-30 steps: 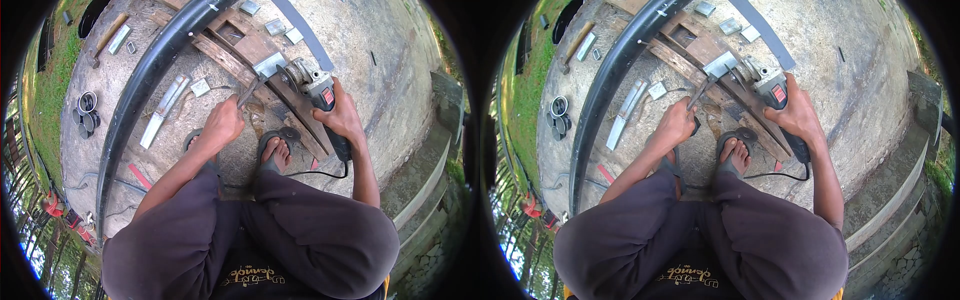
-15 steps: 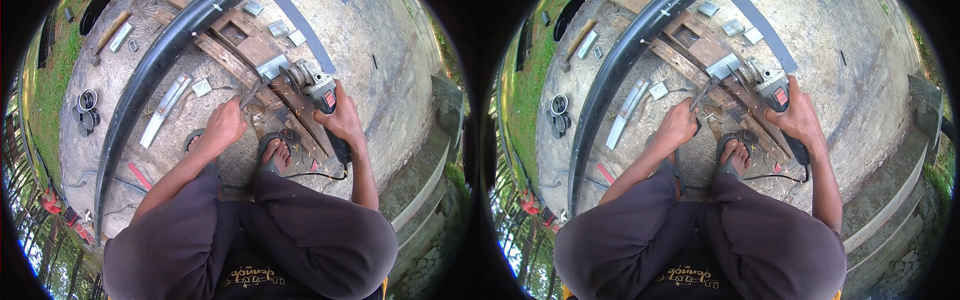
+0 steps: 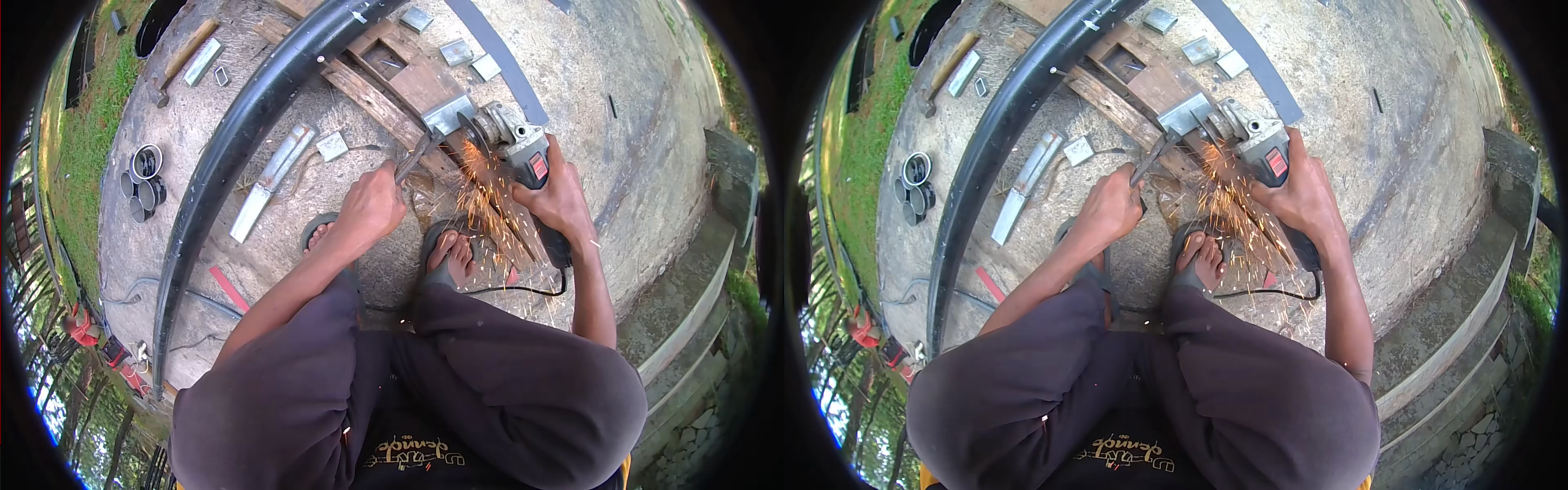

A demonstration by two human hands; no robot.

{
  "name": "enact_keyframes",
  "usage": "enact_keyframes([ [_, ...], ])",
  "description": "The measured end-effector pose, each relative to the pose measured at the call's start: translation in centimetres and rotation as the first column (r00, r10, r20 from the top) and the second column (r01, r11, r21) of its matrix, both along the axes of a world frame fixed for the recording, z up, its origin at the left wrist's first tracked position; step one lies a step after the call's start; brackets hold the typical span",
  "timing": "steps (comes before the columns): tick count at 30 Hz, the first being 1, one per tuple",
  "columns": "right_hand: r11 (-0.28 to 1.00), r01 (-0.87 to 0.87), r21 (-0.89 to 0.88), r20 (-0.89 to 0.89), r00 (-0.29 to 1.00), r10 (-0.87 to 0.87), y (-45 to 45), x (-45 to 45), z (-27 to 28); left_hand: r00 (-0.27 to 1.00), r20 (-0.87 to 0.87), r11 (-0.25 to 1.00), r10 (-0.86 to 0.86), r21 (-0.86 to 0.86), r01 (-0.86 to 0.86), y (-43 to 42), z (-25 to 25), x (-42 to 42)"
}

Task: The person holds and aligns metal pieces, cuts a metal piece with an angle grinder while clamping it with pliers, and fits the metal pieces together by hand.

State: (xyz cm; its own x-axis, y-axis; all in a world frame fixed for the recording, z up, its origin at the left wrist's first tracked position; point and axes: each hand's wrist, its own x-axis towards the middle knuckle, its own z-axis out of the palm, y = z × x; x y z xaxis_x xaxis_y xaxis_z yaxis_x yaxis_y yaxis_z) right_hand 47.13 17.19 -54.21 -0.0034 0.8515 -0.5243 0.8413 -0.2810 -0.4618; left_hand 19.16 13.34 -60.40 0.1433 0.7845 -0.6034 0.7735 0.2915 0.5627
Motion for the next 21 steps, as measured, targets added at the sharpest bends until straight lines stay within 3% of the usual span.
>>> enact_keyframes([
  [21,0.997,0.0,0.075,-0.047,0.999,0.003,-0.29,-0.05,-0.78,1.0,0.028,0.999,-0.001,0.037,0.0,-0.48,-0.59,-0.04],
])
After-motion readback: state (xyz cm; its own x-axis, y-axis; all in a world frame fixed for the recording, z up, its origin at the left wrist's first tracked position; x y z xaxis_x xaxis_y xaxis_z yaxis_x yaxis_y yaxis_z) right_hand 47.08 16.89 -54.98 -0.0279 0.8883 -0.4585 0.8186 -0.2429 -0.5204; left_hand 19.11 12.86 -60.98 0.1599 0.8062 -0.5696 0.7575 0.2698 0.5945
